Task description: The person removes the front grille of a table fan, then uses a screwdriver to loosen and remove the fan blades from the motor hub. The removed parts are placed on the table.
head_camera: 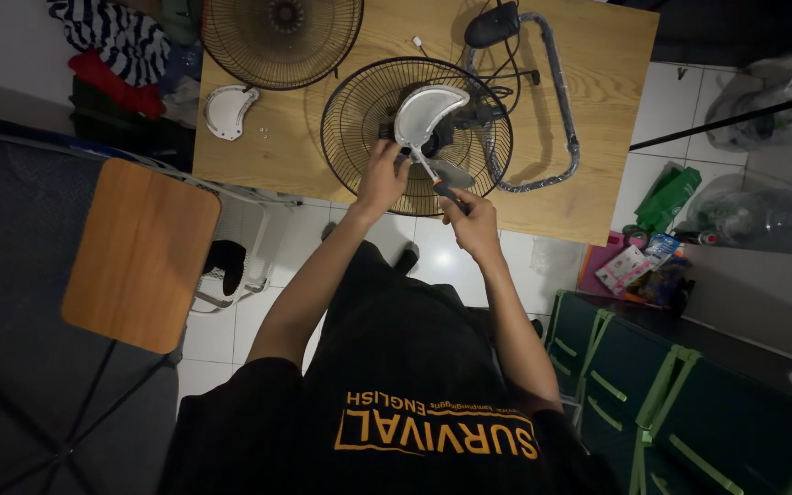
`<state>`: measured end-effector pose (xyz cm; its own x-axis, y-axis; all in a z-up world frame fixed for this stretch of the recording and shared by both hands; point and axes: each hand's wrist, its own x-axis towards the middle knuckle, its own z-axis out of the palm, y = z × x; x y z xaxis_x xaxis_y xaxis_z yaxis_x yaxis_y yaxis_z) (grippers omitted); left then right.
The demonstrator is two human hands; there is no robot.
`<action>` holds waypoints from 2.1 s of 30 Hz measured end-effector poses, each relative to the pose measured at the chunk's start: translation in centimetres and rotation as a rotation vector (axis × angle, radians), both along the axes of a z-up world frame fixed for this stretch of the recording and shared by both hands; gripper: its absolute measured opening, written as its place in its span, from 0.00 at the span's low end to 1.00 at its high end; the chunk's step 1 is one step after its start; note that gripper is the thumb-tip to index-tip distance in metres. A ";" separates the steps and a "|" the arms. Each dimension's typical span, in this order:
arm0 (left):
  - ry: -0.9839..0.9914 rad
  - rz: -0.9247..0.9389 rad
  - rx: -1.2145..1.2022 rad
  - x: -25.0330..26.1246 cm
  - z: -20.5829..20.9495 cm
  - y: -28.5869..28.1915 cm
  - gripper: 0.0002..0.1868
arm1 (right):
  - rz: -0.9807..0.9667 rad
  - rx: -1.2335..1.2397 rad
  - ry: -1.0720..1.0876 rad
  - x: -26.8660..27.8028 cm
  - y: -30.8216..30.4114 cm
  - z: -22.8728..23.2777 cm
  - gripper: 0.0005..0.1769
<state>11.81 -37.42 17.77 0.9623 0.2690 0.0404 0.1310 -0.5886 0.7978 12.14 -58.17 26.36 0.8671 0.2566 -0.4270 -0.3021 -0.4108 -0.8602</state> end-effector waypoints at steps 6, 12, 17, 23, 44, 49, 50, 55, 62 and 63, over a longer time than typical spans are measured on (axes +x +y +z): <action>-0.014 -0.007 0.019 0.0 -0.5 0.1 0.21 | -0.005 -0.025 0.006 0.1 0.4 0.0 0.17; -0.014 -0.023 0.068 0.2 -1.1 0.3 0.20 | -0.022 -0.009 0.050 0.2 0.3 -0.4 0.17; -0.002 -0.031 0.063 0.2 -1.4 0.3 0.19 | -0.001 0.031 0.016 0.3 0.1 -0.4 0.17; 0.015 -0.035 0.090 0.5 -1.1 0.3 0.20 | -0.037 0.066 0.094 0.4 0.0 0.0 0.16; -0.188 -0.107 -0.028 1.9 2.6 1.0 0.08 | -0.215 0.663 0.653 0.3 -1.5 -1.1 0.20; -0.210 -0.177 -0.070 2.5 2.7 1.8 0.08 | -0.301 0.787 0.729 -0.4 -1.0 -1.4 0.19; -0.230 -0.187 -0.064 2.7 2.7 2.0 0.09 | -0.322 0.748 0.714 -0.6 -0.8 -1.4 0.17; -0.146 -0.259 -0.161 3.3 3.0 2.1 0.10 | -0.355 0.754 0.694 -1.3 -0.2 -0.4 0.20; -0.168 -0.304 -0.257 4.0 2.6 2.2 0.09 | -0.386 0.830 0.788 -1.2 -0.2 0.1 0.15; -0.157 -0.289 -0.254 3.7 2.3 2.0 0.09 | -0.362 0.839 0.782 -1.4 -0.2 0.0 0.15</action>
<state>15.48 -35.39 20.05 0.9871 0.0086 0.1601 -0.1460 -0.3650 0.9195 10.75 -58.41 26.35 0.5273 0.5014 -0.6860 -0.8435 0.4060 -0.3516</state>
